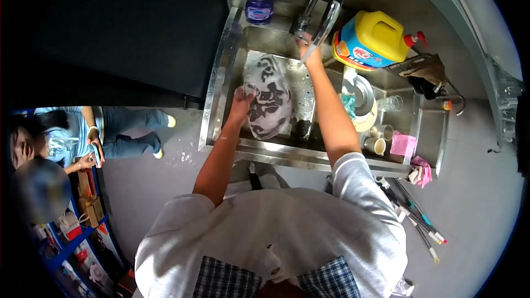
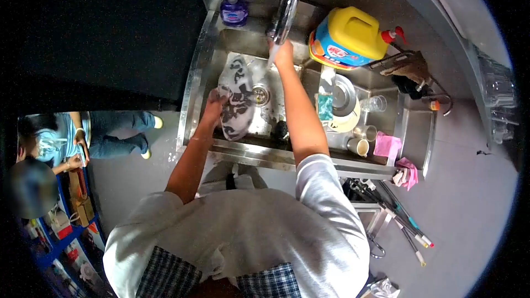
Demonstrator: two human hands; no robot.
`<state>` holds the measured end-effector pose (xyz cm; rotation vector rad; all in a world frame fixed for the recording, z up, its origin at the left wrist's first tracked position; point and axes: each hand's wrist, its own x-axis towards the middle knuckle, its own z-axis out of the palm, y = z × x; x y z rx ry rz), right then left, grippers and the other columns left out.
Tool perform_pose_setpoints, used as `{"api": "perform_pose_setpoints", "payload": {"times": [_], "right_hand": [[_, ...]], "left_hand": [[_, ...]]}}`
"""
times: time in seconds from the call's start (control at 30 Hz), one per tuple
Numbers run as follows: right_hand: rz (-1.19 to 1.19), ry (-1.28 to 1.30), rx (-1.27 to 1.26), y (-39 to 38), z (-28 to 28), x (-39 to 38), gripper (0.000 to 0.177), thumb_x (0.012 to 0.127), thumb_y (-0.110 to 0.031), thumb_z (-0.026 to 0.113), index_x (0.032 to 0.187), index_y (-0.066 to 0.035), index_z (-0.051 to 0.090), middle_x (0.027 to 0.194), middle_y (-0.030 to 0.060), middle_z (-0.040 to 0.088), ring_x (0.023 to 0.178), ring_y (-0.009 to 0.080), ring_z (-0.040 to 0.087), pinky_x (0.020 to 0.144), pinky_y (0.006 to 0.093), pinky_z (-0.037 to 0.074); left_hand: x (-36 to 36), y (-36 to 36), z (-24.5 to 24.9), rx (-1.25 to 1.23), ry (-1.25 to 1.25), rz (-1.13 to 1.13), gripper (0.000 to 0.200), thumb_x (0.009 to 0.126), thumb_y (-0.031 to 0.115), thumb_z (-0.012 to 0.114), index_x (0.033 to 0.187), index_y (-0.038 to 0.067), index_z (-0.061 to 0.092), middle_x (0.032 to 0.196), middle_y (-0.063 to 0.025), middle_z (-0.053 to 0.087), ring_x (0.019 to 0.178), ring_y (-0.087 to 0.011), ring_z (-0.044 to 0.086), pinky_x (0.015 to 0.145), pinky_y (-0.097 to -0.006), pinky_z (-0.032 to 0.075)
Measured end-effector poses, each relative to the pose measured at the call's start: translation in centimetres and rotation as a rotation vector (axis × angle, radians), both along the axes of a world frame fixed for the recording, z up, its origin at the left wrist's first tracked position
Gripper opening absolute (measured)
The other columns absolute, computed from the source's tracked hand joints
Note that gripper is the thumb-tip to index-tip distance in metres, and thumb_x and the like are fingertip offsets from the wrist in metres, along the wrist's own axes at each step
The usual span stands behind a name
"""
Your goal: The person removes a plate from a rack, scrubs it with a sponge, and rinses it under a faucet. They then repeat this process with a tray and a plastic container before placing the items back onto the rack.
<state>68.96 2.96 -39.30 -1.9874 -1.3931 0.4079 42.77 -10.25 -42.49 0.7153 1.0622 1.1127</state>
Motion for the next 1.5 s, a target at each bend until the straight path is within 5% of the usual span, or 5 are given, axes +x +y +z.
{"api": "perform_pose_setpoints", "payload": {"times": [0.13, 0.2, 0.4, 1.13, 1.5], "right_hand": [[0.092, 0.653, 0.259, -6.1, -1.4, 0.2, 0.046, 0.076, -0.025, 0.070, 0.110, 0.004, 0.056, 0.103, 0.0279, 0.062, 0.096, 0.0414, 0.060, 0.083, 0.0401, 0.049], [0.100, 0.410, -0.321, -12.0, 0.0, -0.6, 0.054, 0.078, -0.021, 0.066, 0.123, 0.003, 0.048, 0.115, 0.0283, 0.056, 0.106, 0.0420, 0.055, 0.092, 0.0398, 0.045], [0.320, -0.390, -0.177, -15.2, 1.0, -7.0, 0.069, 0.084, -0.023, 0.055, 0.145, -0.009, 0.027, 0.144, 0.0199, 0.031, 0.136, 0.0416, 0.025, 0.109, 0.0505, 0.025], [0.474, -0.278, -0.278, -16.1, -0.3, -7.2, 0.063, 0.096, -0.041, 0.039, 0.146, -0.006, 0.020, 0.153, 0.0160, 0.017, 0.141, 0.0337, 0.017, 0.114, 0.0482, 0.013], [0.438, -0.168, -0.420, -18.5, 0.9, -9.1, 0.069, 0.096, -0.042, 0.037, 0.146, 0.001, 0.015, 0.152, 0.0211, 0.014, 0.139, 0.0350, 0.022, 0.114, 0.0443, 0.017]], "left_hand": [[2.8, 2.5, -4.8, 0.143, 0.325, -0.055, 0.030, 0.080, 0.016, 0.068, 0.102, -0.002, 0.057, 0.093, -0.0135, 0.065, 0.087, -0.0233, 0.062, 0.075, -0.0329, 0.049], [4.2, 3.6, -6.6, 0.214, 0.530, -0.129, 0.035, 0.076, 0.017, 0.071, 0.101, -0.003, 0.058, 0.093, -0.0159, 0.065, 0.087, -0.0270, 0.063, 0.075, -0.0359, 0.049], [6.8, 5.1, -2.1, 0.086, 0.480, -0.266, 0.046, 0.079, 0.018, 0.068, 0.117, -0.005, 0.055, 0.108, -0.0185, 0.064, 0.100, -0.0270, 0.062, 0.084, -0.0352, 0.048], [5.4, 4.8, 0.1, -0.321, 0.402, -0.028, 0.081, 0.090, 0.062, 0.042, 0.134, -0.006, 0.036, 0.125, -0.0264, 0.051, 0.095, -0.0317, 0.061, 0.055, -0.0375, 0.051], [3.6, 7.1, 1.3, -0.294, 0.386, -0.106, 0.082, 0.092, 0.058, 0.039, 0.137, -0.010, 0.031, 0.138, -0.0287, 0.040, 0.123, -0.0392, 0.044, 0.100, -0.0394, 0.038]]}}
